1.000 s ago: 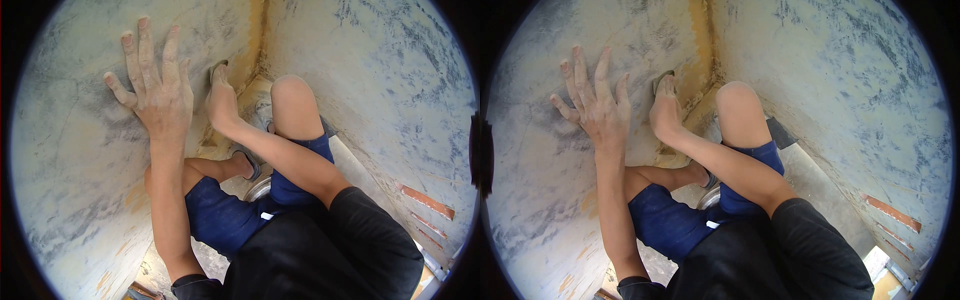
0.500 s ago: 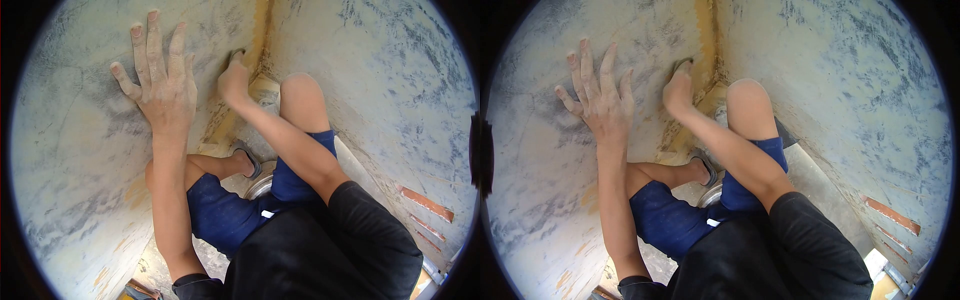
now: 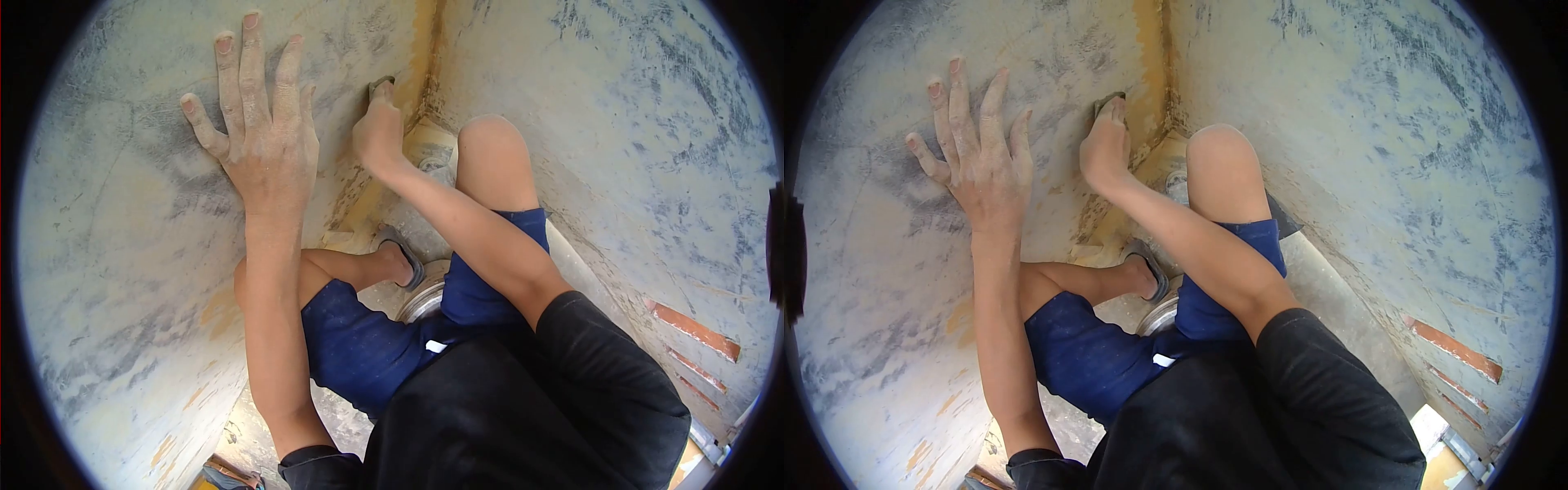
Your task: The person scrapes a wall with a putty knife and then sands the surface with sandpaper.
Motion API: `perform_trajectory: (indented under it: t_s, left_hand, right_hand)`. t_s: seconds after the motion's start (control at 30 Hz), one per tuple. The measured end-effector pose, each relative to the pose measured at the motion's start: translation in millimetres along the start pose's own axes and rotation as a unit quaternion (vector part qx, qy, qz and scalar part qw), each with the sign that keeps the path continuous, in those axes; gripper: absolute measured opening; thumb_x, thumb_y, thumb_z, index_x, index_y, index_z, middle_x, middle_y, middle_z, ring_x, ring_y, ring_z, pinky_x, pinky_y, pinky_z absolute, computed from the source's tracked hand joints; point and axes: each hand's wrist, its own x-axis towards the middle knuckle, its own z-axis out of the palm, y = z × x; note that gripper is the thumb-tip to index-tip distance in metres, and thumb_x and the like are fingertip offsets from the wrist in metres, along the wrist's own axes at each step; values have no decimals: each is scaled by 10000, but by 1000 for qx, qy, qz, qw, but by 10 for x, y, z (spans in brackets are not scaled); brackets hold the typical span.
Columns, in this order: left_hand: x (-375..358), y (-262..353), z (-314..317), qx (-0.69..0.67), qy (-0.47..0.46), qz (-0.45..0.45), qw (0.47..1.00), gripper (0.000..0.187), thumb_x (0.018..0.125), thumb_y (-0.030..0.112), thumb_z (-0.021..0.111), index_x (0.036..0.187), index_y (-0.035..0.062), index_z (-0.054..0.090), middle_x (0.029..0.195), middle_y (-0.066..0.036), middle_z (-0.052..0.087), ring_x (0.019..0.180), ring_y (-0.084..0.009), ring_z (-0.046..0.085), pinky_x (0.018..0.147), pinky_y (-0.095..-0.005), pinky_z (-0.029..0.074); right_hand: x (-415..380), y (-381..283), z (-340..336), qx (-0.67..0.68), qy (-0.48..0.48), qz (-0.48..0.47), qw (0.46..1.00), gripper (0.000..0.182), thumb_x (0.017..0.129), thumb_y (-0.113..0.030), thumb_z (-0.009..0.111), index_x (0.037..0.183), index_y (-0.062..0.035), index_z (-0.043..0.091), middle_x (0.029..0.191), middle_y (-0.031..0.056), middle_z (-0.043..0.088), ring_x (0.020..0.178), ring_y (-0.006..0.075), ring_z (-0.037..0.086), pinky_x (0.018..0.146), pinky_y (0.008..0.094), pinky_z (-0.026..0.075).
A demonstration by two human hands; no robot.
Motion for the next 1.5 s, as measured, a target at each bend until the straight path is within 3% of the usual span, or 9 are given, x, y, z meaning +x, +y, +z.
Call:
perform_trajectory:
  t_s: [0.5,0.6,0.67,0.77,1.1,1.17,1.3,1.4,1.5]
  left_hand:
    - [14,42,3,6,4,-3,1000,481,898,440,767,1359,358,659,1639,62,432,1555,-164,301,1293,-485,-92]
    - [28,31,2,7,4,-8,1000,481,898,449,763,1359,360,659,1640,65,430,1555,-160,299,1293,-482,-94]
    - [22,50,17,-4,4,-8,1000,481,898,451,762,1359,361,659,1640,66,429,1555,-158,299,1294,-481,-95]
    - [9,31,-1,5,1,-7,1000,477,896,448,766,1354,363,663,1642,66,426,1553,-157,302,1294,-480,-93]
    - [33,34,-4,2,4,-11,1000,460,897,431,768,1341,356,672,1639,68,429,1550,-152,303,1294,-476,-104]
    - [32,48,9,-4,6,-11,1000,462,897,428,770,1342,356,672,1639,69,429,1551,-152,302,1294,-478,-104]
    - [20,51,-23,11,-9,-8,1000,458,897,429,769,1339,358,674,1639,70,429,1555,-152,297,1292,-486,-102]
    - [42,30,-21,15,-5,-10,1000,454,898,431,767,1337,362,674,1637,73,430,1555,-151,296,1292,-488,-102]
    - [53,62,-31,16,-9,-8,1000,453,900,438,765,1337,367,673,1637,76,431,1554,-149,296,1292,-487,-101]
  right_hand:
    - [-142,-14,15,-3,-22,3,1000,640,913,133,331,1547,169,256,1596,362,329,1457,472,395,1231,449,336]
    - [-165,74,174,-29,76,-43,996,652,911,140,335,1555,166,239,1601,363,319,1458,462,403,1223,447,352]
    - [-358,-8,60,-82,-8,-96,992,679,891,158,348,1559,167,226,1615,367,285,1487,449,368,1229,445,346]
    - [-52,-125,-202,60,-52,46,996,708,862,176,366,1557,168,234,1621,372,264,1525,437,302,1242,442,333]
    - [-68,-8,60,0,-4,16,1000,700,840,192,368,1533,188,267,1614,367,294,1485,457,370,1263,452,296]
    - [-286,-13,170,-78,70,-74,992,529,922,145,378,1451,159,392,1192,416,630,1205,495,625,1027,503,490]
    - [-60,-96,-128,70,41,-8,997,533,937,141,349,1469,138,396,1161,380,671,1104,493,676,1031,519,494]
    - [-42,-38,128,-14,95,5,995,506,954,128,365,1458,135,408,1114,371,686,1052,480,695,998,510,518]
    - [-190,43,12,-23,35,-60,997,459,990,89,346,1440,176,383,1152,395,647,1096,489,665,999,493,505]
